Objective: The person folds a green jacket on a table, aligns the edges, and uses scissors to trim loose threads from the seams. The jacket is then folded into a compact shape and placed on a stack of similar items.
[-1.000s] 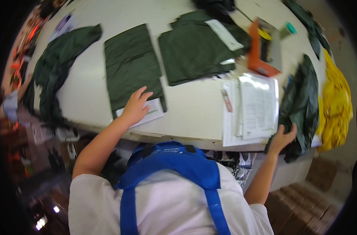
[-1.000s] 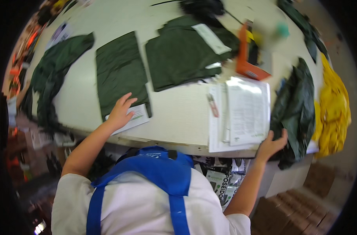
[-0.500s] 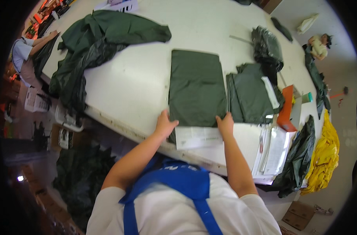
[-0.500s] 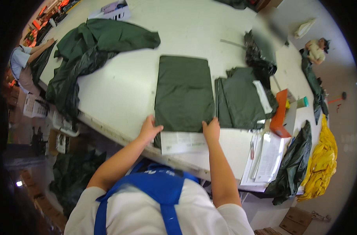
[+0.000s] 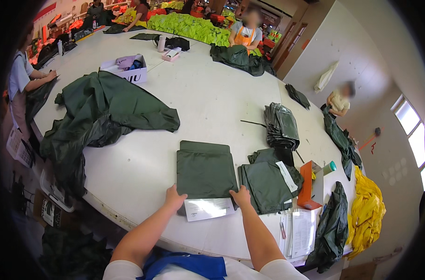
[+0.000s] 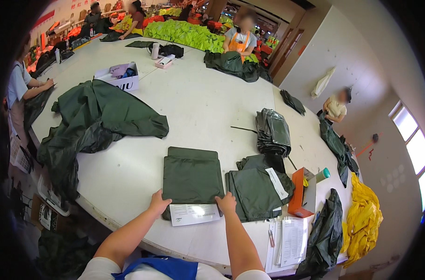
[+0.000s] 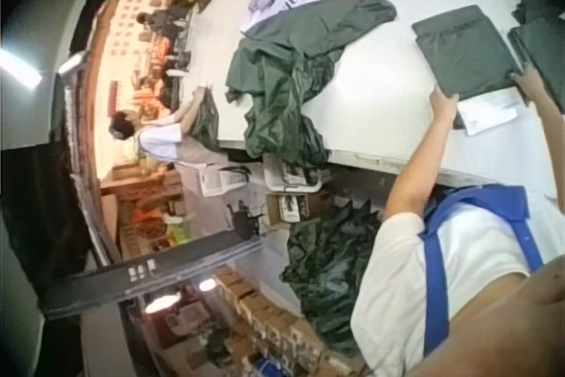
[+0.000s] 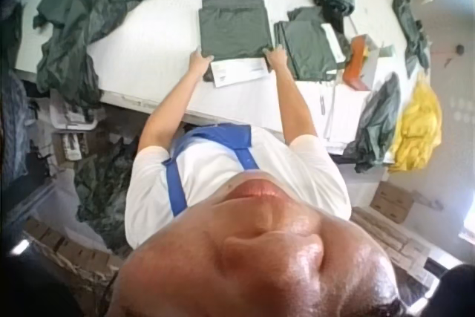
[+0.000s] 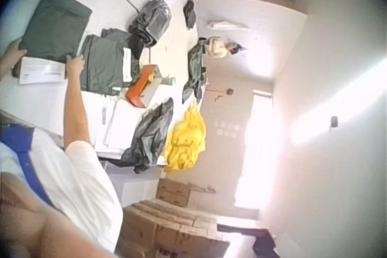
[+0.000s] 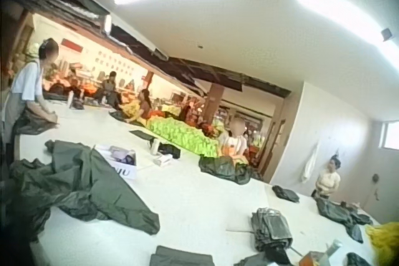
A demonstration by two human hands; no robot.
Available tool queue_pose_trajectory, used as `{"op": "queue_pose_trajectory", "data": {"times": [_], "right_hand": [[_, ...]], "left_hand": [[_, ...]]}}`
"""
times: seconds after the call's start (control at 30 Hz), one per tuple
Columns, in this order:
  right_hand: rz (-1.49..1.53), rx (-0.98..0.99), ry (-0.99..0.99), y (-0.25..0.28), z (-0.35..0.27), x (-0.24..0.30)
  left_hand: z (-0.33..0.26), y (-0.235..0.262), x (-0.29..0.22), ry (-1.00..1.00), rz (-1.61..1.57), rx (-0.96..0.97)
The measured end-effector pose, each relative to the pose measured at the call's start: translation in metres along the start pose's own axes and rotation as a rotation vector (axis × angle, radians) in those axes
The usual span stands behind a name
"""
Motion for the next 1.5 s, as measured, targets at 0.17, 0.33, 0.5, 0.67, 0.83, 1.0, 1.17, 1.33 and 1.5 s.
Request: {"op": "queue_pose_trajectory", "data": {"times": [0.17,0.33,0.5,0.67,0.83,1.0,1.17,1.33,1.5], "right_hand": [[0.115,0.019,-0.075,0.002,0.001,0.003],[0.349,0.184,-0.049,0.000,-0.001,0.000],[0.315,0.047,0.269,0.060,-0.014,0.043],[0.627,0.159,0.037,0.167,0.066,-0.077],[-0.132,-0.280,0.178,0.176,0.067,-0.099],[0.143,-0.080,0.289,0.087,0.035,-0.039],[0.622,0.340,0.111,-0.050,-0.034,0.169],[0.552,0.241,0.220,-0.192,-0.013,0.315],[-0.068,0.081,0.375,-0.204,-0.011,0.296]], "left_hand": [[-0.006,0.008,-0.025,0.207,-0.202,0.136],[0.002,0.002,-0.023,0.179,-0.193,0.235],[0.008,0.004,-0.066,-0.138,-0.225,0.104],[0.030,0.039,-0.081,-0.490,0.018,0.288],[0.100,0.258,0.012,0.055,1.078,-0.520],[0.110,0.405,0.130,0.340,0.875,-0.400],[0.007,0.260,0.063,-0.330,0.604,0.151],[-0.055,0.231,0.049,-0.716,0.065,0.684],[0.068,0.402,0.099,-0.271,0.427,-0.576]]}}
Point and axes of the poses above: each hand's wrist, its own z-axis towards the middle knuckle, its own y-axis out of the back of the hand, x = y × z, the point moved 2 cm from there along z, towards the middle knuckle, and after that the axes turned 11 degrees about z, right-handed, at the moved point
